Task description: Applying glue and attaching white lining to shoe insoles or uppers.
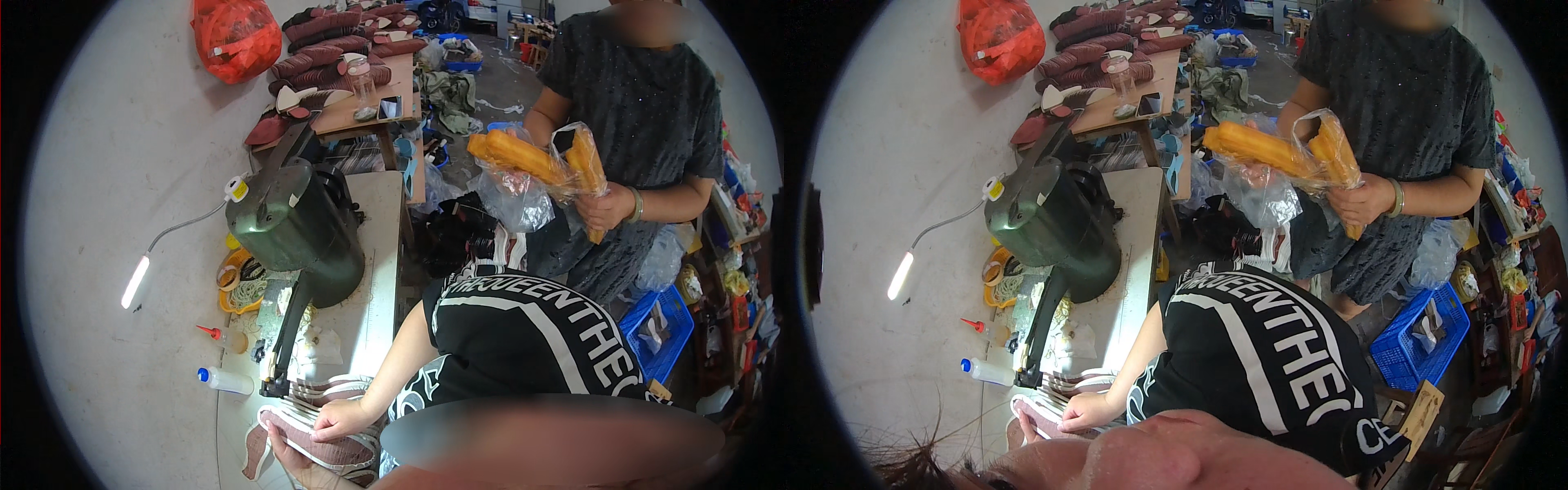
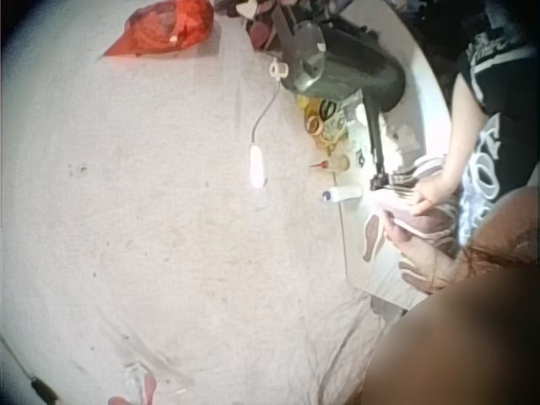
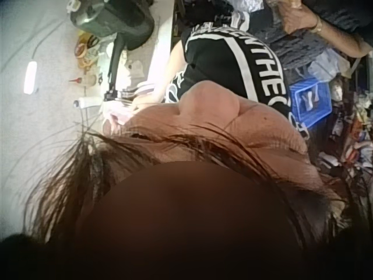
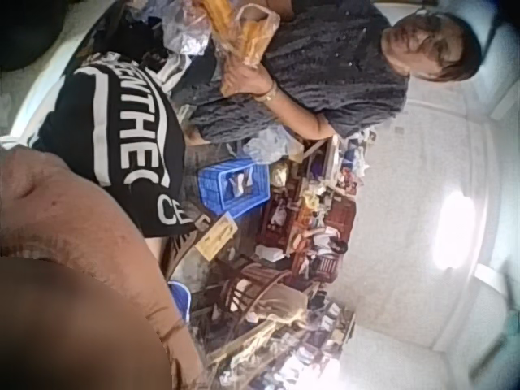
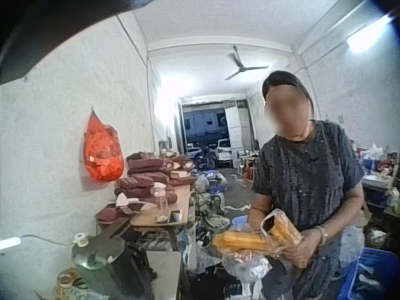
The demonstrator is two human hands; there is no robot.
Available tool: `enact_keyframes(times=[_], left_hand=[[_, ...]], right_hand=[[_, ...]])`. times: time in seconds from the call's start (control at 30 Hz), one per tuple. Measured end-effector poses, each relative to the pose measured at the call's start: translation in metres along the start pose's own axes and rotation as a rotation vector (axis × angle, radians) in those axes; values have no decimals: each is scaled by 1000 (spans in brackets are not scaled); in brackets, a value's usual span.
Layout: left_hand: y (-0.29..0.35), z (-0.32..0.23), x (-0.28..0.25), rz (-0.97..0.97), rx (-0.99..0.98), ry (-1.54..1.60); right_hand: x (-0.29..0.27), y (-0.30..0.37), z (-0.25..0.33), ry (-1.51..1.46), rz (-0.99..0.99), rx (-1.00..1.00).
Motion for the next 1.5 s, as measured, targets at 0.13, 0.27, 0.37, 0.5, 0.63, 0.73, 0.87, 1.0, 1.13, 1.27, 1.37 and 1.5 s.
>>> enact_keyframes(times=[0.13, 0.27, 0.37, 0.5, 0.63, 0.73, 0.87, 1.0, 1.13, 1.27, 1.37, 1.5], left_hand=[[3, 2, -3, -33, -9, 23], [0, 0, -17, -80, 10, -13], [-1, 2, -18, -84, -3, 14], [0, 1, -13, -86, 8, 19], [-4, 1, -15, -7, -19, 0], [-2, 3, -23, -34, -14, 2], [-2, 1, -15, -43, -8, 5], [-3, 0, -10, -24, -53, -4], [-11, 0, -21, 26, 1, -38], [-10, 1, -25, -11, 3, -31], [-4, -3, -15, 0, 0, -12], [-3, -6, -20, -86, 17, -24]], right_hand=[[0, 1, 5, 17, 12, 21], [0, 0, 3, 21, 17, 25], [0, -1, 0, 4, -3, 35], [-1, -1, 4, -13, 2, 15], [-2, -2, 2, -6, 16, 15], [-1, -1, 6, -19, 33, 44], [-2, 0, 6, -23, -1, 24], [-1, -2, 3, -4, 50, 14], [-2, -1, 0, -1, -4, 21], [-1, -1, 1, -11, -5, 11], [-1, -1, 4, -25, -14, 15], [0, -2, 1, -27, -11, 9]])
Point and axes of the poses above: each hand's wrist, its own y-axis away from the middle knuckle, its own x-axis out of the palm, z = x × y, the point moved 6 cm from there along -y, towards the middle knuckle, and after that the axes turned 15 degrees about -x, right-handed, at the moved point
